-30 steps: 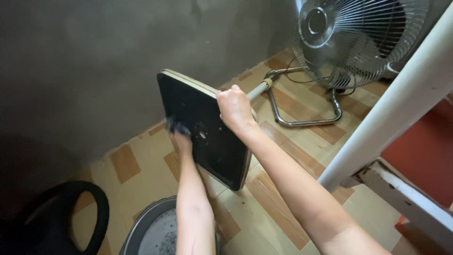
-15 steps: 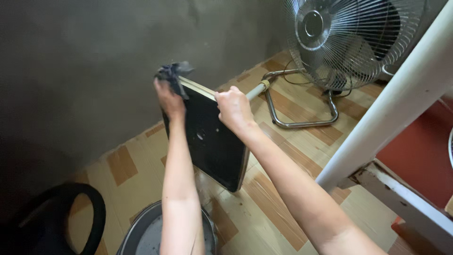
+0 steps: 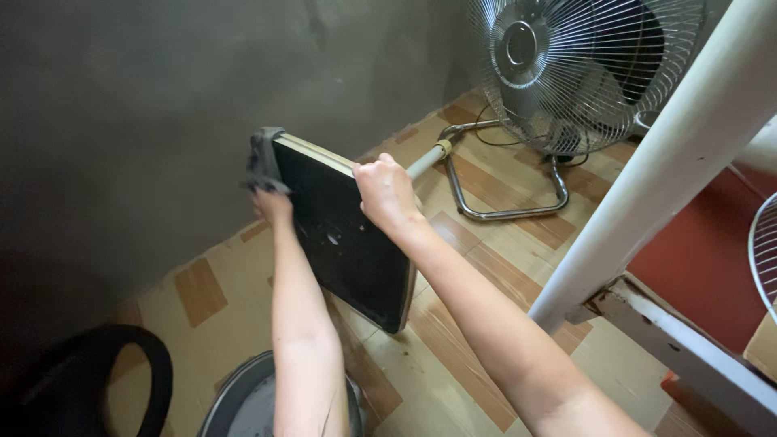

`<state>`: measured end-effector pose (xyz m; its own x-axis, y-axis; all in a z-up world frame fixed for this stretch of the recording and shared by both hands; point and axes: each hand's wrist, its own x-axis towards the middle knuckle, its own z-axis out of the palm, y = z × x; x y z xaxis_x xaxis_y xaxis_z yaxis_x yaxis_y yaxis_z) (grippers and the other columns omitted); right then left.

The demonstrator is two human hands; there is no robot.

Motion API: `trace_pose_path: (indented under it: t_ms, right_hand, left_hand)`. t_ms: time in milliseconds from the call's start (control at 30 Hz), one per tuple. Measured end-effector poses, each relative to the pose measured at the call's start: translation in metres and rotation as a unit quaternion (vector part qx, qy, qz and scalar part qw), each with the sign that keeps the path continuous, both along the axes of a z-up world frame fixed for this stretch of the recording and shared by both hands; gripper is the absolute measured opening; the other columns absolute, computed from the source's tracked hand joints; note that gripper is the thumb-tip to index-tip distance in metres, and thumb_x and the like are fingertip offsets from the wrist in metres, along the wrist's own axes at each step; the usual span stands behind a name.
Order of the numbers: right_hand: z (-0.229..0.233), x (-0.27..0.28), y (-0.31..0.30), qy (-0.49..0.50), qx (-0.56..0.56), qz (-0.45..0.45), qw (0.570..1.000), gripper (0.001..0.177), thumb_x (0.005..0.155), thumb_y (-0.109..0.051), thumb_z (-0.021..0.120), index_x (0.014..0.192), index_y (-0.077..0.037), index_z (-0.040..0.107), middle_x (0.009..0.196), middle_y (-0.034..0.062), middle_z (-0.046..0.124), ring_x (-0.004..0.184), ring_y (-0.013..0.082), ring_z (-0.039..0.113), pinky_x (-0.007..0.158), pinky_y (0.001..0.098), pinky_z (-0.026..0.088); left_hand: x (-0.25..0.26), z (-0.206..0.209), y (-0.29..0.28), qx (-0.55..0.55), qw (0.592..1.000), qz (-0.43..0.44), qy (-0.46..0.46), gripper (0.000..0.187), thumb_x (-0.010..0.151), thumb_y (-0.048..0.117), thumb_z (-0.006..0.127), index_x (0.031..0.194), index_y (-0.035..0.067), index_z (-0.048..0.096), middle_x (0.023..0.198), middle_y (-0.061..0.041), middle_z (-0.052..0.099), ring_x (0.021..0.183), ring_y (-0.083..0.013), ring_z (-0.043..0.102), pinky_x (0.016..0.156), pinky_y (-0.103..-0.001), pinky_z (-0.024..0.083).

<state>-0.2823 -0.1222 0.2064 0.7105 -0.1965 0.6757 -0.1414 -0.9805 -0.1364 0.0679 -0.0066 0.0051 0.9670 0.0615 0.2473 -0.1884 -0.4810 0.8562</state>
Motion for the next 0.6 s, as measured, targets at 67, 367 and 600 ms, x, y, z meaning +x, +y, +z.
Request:
trace_pose_path:
  t_ms: [67,367,600]
  right_hand:
    - [0.001,-0.001,-0.001,-0.001,-0.001,0.002,1.000,0.025,0.060,0.002,0.078,0.083,-0.005,0.074,0.079,0.0139,0.074,0.090,0.0324,0.069,0.079,0.0425,0.059]
    - [0.002,-0.004,-0.001,0.020,0.015,0.001,1.000,0.024,0.060,0.001,0.079,0.083,-0.004,0.074,0.079,0.0146,0.074,0.094,0.0327,0.070,0.079,0.0430,0.060]
    - [0.005,-0.004,-0.001,0.031,0.006,-0.009,0.999,0.018,0.065,0.003,0.077,0.081,-0.005,0.076,0.082,0.0179,0.074,0.094,0.0341,0.071,0.083,0.0429,0.060]
  left_hand:
    - [-0.023,-0.025,0.006,0.022,0.999,0.017,0.033,0.055,0.103,0.020,0.051,0.155,0.006,0.037,0.155,-0.028,0.035,0.143,-0.0475,0.033,0.120,-0.059,0.025]
    - [-0.119,-0.050,0.016,-0.233,0.963,0.122,-0.057,0.027,0.089,-0.002,0.055,0.115,-0.002,0.063,0.116,-0.020,0.069,0.110,-0.0356,0.069,0.102,-0.045,0.052]
    - [-0.112,0.102,0.004,-0.120,0.919,-0.021,-0.374,0.037,0.085,-0.009,0.059,0.120,-0.005,0.067,0.140,-0.021,0.055,0.137,-0.0334,0.050,0.116,-0.050,0.037]
